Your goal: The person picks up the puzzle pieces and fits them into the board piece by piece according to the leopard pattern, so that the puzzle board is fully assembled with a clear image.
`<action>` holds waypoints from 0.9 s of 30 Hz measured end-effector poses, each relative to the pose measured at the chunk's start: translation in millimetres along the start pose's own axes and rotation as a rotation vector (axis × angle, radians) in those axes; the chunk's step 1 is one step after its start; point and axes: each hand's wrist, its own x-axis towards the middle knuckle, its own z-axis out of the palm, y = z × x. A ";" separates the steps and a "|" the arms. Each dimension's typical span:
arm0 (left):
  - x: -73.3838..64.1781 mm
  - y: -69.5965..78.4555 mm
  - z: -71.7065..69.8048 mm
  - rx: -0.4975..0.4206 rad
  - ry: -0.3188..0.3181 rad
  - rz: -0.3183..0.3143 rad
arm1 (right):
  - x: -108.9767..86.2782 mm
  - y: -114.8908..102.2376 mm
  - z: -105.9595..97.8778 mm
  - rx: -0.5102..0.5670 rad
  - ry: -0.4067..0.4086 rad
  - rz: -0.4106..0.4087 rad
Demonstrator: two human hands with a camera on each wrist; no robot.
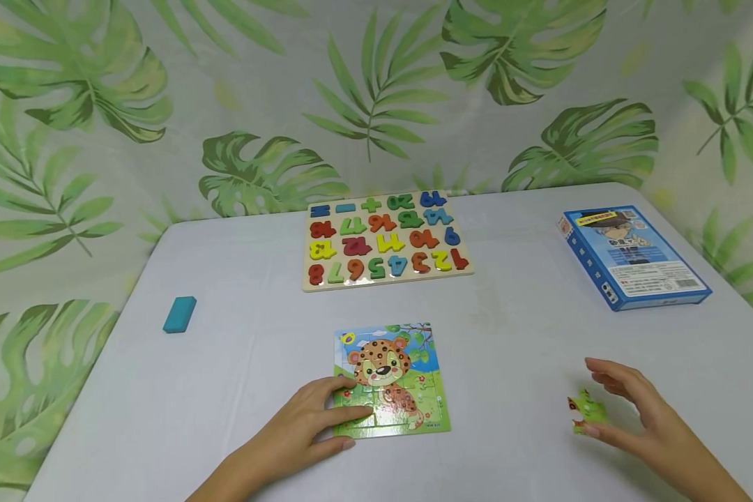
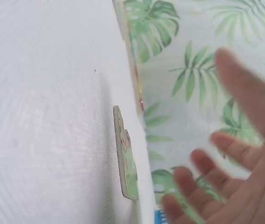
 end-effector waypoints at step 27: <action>-0.4 0.0 -1.0 0.000 -0.010 0.008 | -1.6 28.0 0.9 -0.256 -0.239 0.155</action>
